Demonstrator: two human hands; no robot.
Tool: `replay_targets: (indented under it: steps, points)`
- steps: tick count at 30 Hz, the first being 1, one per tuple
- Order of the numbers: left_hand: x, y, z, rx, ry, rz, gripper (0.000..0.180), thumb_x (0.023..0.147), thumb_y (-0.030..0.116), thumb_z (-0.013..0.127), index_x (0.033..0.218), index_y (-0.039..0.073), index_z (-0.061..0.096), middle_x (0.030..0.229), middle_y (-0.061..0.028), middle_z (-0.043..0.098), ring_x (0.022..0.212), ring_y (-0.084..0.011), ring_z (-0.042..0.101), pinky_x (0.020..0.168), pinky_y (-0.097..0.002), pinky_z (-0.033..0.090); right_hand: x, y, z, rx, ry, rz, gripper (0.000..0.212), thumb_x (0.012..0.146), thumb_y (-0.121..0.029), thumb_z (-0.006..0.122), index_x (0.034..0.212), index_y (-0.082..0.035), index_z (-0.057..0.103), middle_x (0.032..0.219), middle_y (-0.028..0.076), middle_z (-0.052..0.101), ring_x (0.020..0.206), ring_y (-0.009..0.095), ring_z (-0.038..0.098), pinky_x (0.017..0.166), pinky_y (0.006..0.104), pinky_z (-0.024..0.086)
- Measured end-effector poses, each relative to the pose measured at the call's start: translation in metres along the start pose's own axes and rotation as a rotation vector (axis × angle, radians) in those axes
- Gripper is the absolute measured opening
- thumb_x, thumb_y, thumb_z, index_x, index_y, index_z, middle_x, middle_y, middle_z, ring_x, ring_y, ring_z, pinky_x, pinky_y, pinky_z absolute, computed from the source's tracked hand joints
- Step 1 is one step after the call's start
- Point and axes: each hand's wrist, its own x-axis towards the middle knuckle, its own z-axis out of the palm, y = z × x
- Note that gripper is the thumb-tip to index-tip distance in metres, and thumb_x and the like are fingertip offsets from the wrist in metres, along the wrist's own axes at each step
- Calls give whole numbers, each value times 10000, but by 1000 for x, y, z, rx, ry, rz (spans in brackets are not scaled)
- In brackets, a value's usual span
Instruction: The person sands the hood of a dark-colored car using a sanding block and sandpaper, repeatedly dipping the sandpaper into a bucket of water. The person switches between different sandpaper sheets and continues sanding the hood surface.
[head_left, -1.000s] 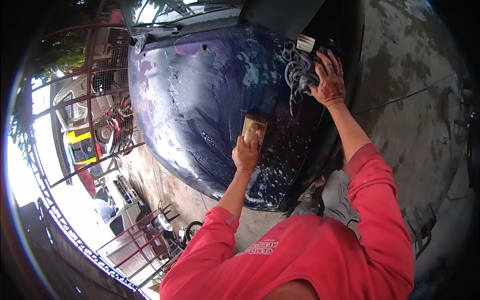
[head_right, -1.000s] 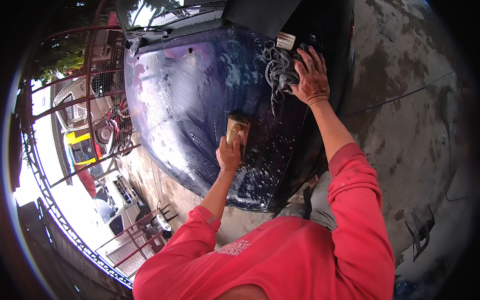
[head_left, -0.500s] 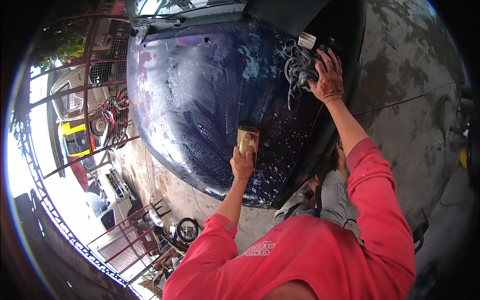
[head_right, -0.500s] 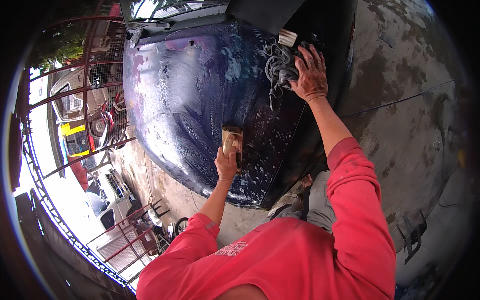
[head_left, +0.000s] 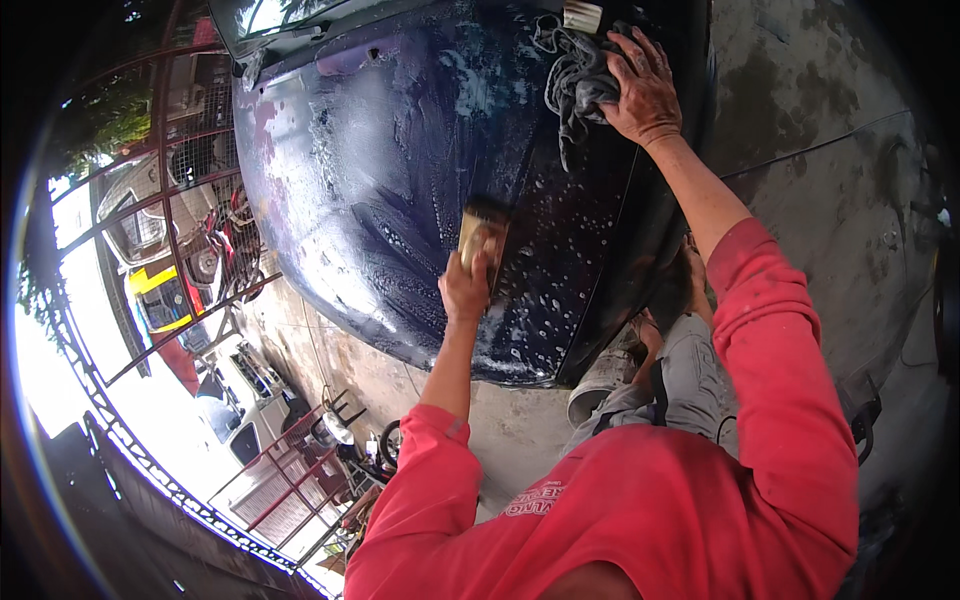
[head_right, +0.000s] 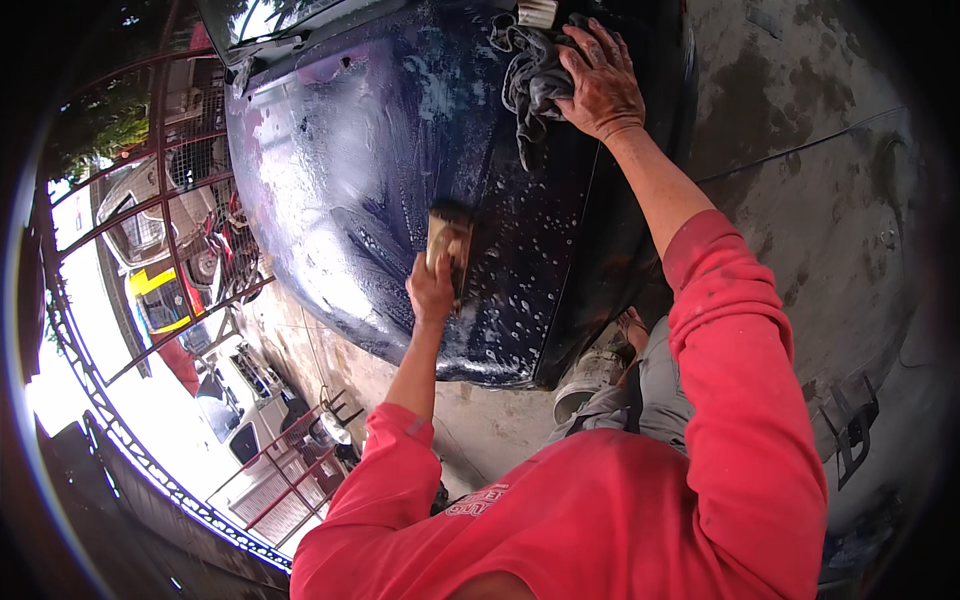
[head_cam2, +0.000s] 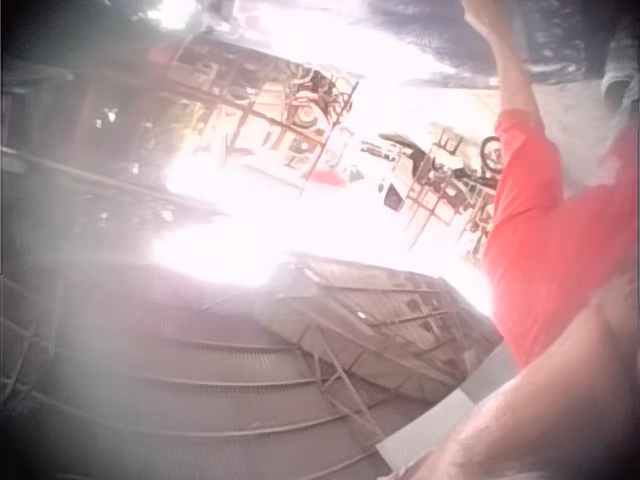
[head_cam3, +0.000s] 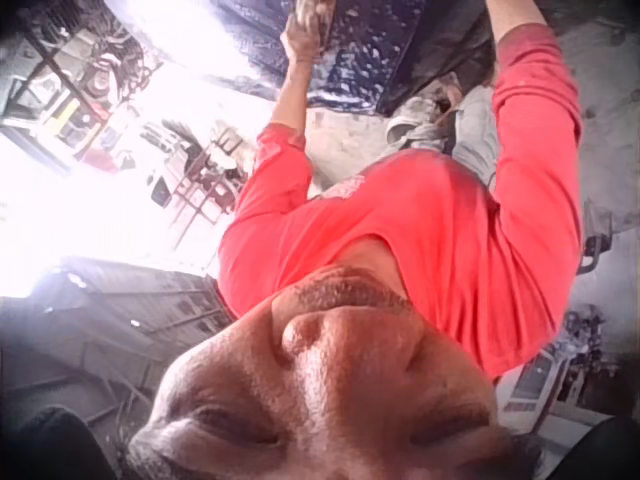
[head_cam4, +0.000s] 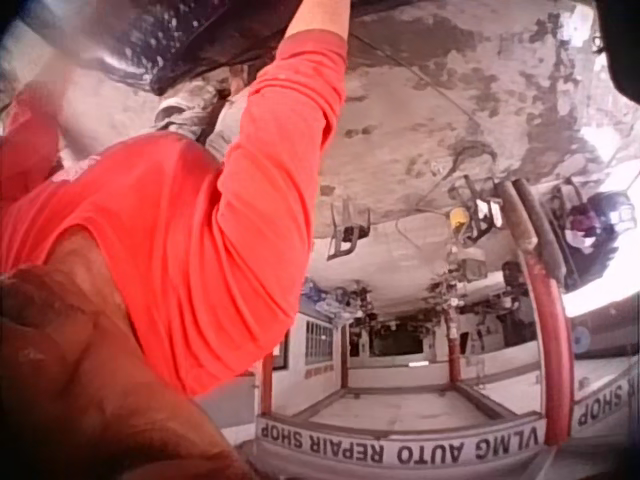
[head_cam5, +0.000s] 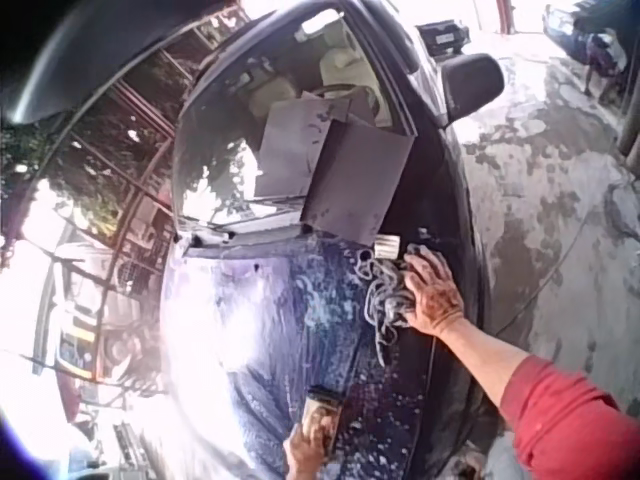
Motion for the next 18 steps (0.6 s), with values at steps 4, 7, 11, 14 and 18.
replay_targets:
  steps: [4, 7, 11, 14, 18]
  points:
    - [14, 10, -2, -100, 21, 14, 518, 1060, 543, 667, 1021, 27, 697, 840, -313, 729, 846, -556, 734, 703, -615, 582, -1, 3, 5, 26, 16, -16, 658, 796, -387, 953, 1370, -226, 673, 1683, -28, 441, 1652, 277, 302, 1392, 531, 259]
    - [151, 99, 29, 117, 122, 147, 677, 1047, 661, 601, 1040, -4, 726, 911, -342, 750, 926, -567, 736, 788, -636, 590, -2, 8, 9, 30, 62, -51, 668, 794, -389, 953, 1378, -228, 672, 1682, -28, 438, 1653, 275, 300, 1391, 532, 260]
    - [203, 137, 41, 1, 209, 298, 663, 1045, 661, 604, 1048, 10, 728, 925, -340, 754, 943, -582, 731, 825, -633, 595, 1, 9, 9, 23, 87, -81, 622, 782, -276, 935, 1337, -172, 672, 1686, -29, 453, 1636, 289, 342, 1367, 514, 308]
    - [86, 63, 15, 92, 70, 133, 592, 1050, 628, 633, 974, 40, 618, 882, -328, 746, 876, -585, 723, 742, -655, 572, 2, 4, 4, 14, 62, -51, 663, 788, -356, 954, 1372, -214, 674, 1675, -30, 446, 1647, 280, 314, 1382, 531, 273]
    - [-19, -1, -5, -86, 162, -50, 546, 1067, 549, 669, 1006, 7, 695, 824, -301, 730, 829, -536, 744, 678, -574, 582, 1, 2, 3, 26, 33, -15, 697, 781, -390, 963, 1396, -236, 673, 1674, -34, 442, 1654, 276, 299, 1387, 540, 259]
